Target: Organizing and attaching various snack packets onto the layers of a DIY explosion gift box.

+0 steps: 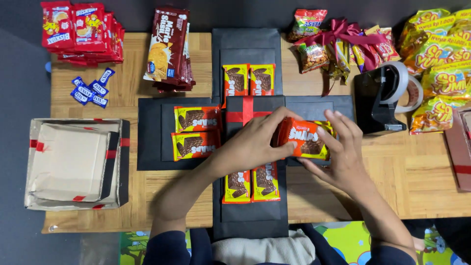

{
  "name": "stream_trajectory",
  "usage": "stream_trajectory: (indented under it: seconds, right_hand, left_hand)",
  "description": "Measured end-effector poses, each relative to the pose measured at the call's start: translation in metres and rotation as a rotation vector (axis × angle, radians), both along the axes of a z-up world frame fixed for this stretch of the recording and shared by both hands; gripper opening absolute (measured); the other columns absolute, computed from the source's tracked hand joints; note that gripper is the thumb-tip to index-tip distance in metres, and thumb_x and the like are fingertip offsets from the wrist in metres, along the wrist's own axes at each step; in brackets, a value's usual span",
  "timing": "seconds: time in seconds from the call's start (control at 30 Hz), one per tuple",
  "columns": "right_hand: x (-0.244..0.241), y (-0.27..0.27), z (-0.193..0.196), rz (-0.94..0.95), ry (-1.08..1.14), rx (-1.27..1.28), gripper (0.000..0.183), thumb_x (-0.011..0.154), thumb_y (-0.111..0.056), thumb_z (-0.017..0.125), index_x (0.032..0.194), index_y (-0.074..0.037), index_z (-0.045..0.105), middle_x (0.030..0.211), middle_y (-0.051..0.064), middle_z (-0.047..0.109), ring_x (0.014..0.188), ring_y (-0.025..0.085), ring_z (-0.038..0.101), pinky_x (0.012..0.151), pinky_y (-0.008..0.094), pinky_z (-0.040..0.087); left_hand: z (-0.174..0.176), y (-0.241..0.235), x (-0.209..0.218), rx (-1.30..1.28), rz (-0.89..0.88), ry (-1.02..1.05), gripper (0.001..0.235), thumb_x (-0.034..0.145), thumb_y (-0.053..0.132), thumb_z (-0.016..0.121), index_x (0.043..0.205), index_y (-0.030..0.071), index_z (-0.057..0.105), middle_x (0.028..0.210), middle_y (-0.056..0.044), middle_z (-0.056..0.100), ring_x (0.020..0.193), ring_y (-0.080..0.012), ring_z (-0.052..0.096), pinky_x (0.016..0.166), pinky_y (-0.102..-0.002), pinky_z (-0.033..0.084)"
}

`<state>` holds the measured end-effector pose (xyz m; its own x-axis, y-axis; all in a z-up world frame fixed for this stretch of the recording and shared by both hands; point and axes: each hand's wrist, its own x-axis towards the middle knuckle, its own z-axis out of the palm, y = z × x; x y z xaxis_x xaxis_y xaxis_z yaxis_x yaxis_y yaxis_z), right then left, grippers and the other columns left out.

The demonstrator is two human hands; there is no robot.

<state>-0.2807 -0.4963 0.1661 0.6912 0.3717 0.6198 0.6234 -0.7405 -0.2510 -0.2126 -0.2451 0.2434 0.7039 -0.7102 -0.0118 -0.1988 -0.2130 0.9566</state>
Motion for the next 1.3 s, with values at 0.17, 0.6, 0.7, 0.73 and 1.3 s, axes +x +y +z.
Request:
stream_trajectory:
  seconds: [0.17, 0.6, 0.7, 0.73, 1.3]
  right_hand:
    - [0.002, -0.013, -0.004, 0.03, 0.157, 0.067, 0.078, 0.074, -0.028, 0.083, 0.142, -0.001, 0.056, 0.13, 0.02, 0.063, 0.116, 0.042, 0.063, 0.102, 0.056, 0.046]
    - [0.051, -0.04, -0.033, -0.016, 0.542, 0.039, 0.078, 0.07, -0.015, 0.084, 0.141, -0.003, 0.055, 0.129, 0.018, 0.065, 0.117, 0.039, 0.063, 0.104, 0.054, 0.041]
    - [0.056, -0.037, -0.034, 0.002, 0.549, 0.011, 0.079, 0.069, -0.016, 0.085, 0.14, -0.002, 0.054, 0.128, 0.018, 0.064, 0.118, 0.039, 0.062, 0.105, 0.056, 0.04]
    - [0.058, -0.037, -0.039, 0.002, 0.549, 0.011, 0.079, 0.069, -0.016, 0.085, 0.14, -0.002, 0.054, 0.128, 0.018, 0.064, 0.118, 0.039, 0.062, 0.105, 0.056, 0.04]
    - [0.071, -0.044, -0.062, 0.118, 0.603, 0.014, 0.08, 0.068, -0.014, 0.087, 0.14, -0.003, 0.054, 0.129, 0.019, 0.065, 0.127, 0.039, 0.058, 0.113, 0.054, 0.036]
  left_hand:
    - [-0.014, -0.011, -0.004, 0.003, -0.011, -0.062, 0.055, 0.096, 0.03, 0.06, 0.145, 0.011, 0.042, 0.117, -0.03, 0.067, 0.11, -0.0472, 0.068, 0.093, -0.057, 0.053]
    - [-0.065, 0.036, -0.009, -0.272, 0.5, -0.683, 0.022, 0.102, 0.017, 0.05, 0.106, 0.007, 0.069, 0.095, -0.006, 0.074, 0.079, -0.0269, 0.072, 0.074, -0.037, 0.059]
    - [-0.1, 0.027, -0.045, -0.378, 0.423, -0.848, 0.024, 0.098, 0.021, 0.051, 0.092, 0.013, 0.073, 0.083, 0.0, 0.074, 0.066, -0.0219, 0.071, 0.06, -0.037, 0.058]
    - [-0.104, 0.022, -0.055, -0.378, 0.423, -0.847, 0.024, 0.098, 0.021, 0.051, 0.092, 0.013, 0.073, 0.083, 0.0, 0.074, 0.066, -0.0219, 0.071, 0.06, -0.037, 0.058]
    - [-0.126, 0.013, -0.065, -0.261, -0.008, -0.781, 0.032, 0.106, 0.014, 0.036, 0.105, 0.008, 0.068, 0.083, -0.006, 0.06, 0.069, -0.0244, 0.062, 0.064, -0.036, 0.053]
